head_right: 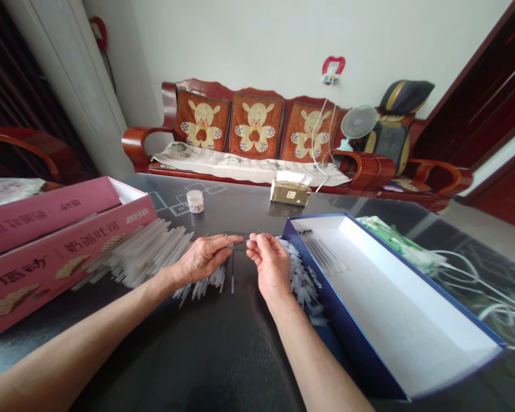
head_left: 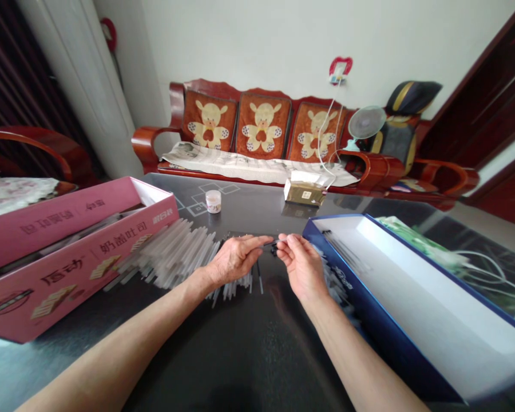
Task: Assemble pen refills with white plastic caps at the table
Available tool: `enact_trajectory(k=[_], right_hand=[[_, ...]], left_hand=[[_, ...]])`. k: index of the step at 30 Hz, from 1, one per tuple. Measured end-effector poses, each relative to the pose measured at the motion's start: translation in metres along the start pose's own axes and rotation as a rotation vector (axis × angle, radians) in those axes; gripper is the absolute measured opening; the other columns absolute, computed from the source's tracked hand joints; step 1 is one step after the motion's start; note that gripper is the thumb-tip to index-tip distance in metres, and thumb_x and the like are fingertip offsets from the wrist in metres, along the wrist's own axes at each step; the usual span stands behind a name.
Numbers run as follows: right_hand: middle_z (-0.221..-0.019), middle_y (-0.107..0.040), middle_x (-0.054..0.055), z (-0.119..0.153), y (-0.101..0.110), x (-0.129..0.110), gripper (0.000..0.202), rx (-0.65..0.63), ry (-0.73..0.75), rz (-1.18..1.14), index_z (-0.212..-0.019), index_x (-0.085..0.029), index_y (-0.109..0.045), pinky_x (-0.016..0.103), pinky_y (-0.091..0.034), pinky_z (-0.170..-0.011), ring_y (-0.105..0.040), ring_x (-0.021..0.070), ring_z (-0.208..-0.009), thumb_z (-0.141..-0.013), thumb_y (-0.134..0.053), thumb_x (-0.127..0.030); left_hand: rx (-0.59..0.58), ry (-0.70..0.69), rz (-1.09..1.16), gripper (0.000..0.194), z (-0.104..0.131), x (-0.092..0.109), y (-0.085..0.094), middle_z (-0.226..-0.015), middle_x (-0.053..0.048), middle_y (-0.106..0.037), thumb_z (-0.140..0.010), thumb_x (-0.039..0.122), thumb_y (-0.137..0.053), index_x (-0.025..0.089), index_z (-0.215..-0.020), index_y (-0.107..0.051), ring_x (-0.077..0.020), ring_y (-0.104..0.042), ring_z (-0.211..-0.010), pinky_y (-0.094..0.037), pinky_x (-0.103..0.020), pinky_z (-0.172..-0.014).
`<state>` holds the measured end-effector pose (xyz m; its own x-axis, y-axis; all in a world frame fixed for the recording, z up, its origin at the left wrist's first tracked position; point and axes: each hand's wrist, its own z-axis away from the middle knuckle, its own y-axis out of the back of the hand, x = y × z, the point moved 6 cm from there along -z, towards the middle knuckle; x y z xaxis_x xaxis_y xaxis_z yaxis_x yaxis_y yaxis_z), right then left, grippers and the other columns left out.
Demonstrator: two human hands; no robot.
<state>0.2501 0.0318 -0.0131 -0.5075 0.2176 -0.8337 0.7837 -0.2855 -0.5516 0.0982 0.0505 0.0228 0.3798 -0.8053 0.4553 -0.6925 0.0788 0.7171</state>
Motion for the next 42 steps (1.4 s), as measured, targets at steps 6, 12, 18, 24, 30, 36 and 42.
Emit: enact_trajectory(k=[6, 12, 18, 24, 30, 36, 42], right_hand=[[-0.089, -0.07, 0.005, 0.001, -0.004, -0.012, 0.02, -0.145, 0.263, 0.642, -0.089, -0.02, -0.068, 0.029, -0.052, -0.066, -0.064, 0.0176, -0.08, -0.082, -0.058, -0.036], [-0.107, -0.067, 0.009, 0.008, -0.009, -0.014, 0.037, -0.324, 0.685, 1.519, -0.112, -0.019, -0.063, 0.037, -0.037, -0.091, -0.053, 0.0229, -0.106, -0.083, -0.042, -0.009], [-0.098, -0.069, 0.008, 0.01, -0.007, -0.005, 0.035, -0.328, 0.714, 1.757, -0.112, -0.02, -0.061, 0.037, -0.03, -0.086, -0.051, 0.0238, -0.106, -0.084, -0.042, -0.009], [-0.102, -0.067, 0.006, 0.009, -0.005, -0.014, 0.029, -0.333, 0.695, 1.797, -0.099, -0.023, -0.066, 0.036, -0.03, -0.083, -0.052, 0.0224, -0.1, -0.08, -0.048, -0.011], [-0.1, -0.068, 0.004, 0.004, -0.001, -0.026, 0.037, -0.429, 0.576, 1.885, -0.091, -0.025, -0.07, 0.035, -0.031, -0.082, -0.054, 0.0213, -0.098, -0.07, -0.048, -0.004], [-0.096, -0.069, 0.002, -0.007, 0.01, -0.045, 0.028, -0.474, 0.513, 1.899, -0.087, -0.027, -0.071, 0.032, -0.037, -0.079, -0.06, 0.0189, -0.088, -0.076, -0.05, -0.012], [-0.124, -0.061, 0.006, 0.008, -0.008, -0.02, 0.037, -0.558, 0.701, 1.835, -0.114, -0.023, -0.062, 0.037, -0.033, -0.092, -0.052, 0.0219, -0.112, -0.083, -0.045, -0.011]], left_hand=[[0.017, -0.048, 0.003, 0.039, 0.001, 0.003, -0.001, -0.09, -0.005, -0.065, -0.091, 0.019, -0.039, 0.02, -0.128, -0.049, -0.013, -0.061, -0.079, -0.047, -0.024, -0.074], [0.077, -0.018, -0.036, 0.034, 0.001, -0.004, 0.001, -0.085, -0.004, -0.064, -0.089, 0.017, -0.04, 0.016, -0.119, -0.057, -0.0121, -0.059, -0.075, -0.047, -0.023, -0.072], [0.102, 0.003, -0.032, 0.033, 0.001, -0.01, 0.001, -0.085, -0.004, -0.065, -0.089, 0.017, -0.04, 0.017, -0.117, -0.057, -0.0128, -0.061, -0.077, -0.048, -0.024, -0.074], [0.114, 0.013, -0.021, 0.035, 0.002, -0.01, 0.003, -0.093, -0.006, -0.068, -0.088, 0.017, -0.04, 0.017, -0.118, -0.058, -0.0134, -0.063, -0.082, -0.049, -0.025, -0.078], [0.124, 0.023, -0.025, 0.035, 0.002, -0.01, 0.004, -0.1, -0.007, -0.069, -0.087, 0.018, -0.041, 0.018, -0.118, -0.057, -0.0143, -0.065, -0.086, -0.05, -0.025, -0.08], [0.084, 0.139, -0.051, 0.033, 0.002, -0.015, 0.004, -0.09, -0.006, -0.071, -0.085, 0.019, -0.046, 0.016, -0.116, -0.058, -0.0159, -0.067, -0.082, -0.051, -0.025, -0.077], [0.125, 0.167, -0.049, 0.03, 0.002, -0.017, 0.006, -0.084, -0.004, -0.07, -0.084, 0.018, -0.046, 0.017, -0.111, -0.059, -0.014, -0.066, -0.074, -0.05, -0.024, -0.074]])
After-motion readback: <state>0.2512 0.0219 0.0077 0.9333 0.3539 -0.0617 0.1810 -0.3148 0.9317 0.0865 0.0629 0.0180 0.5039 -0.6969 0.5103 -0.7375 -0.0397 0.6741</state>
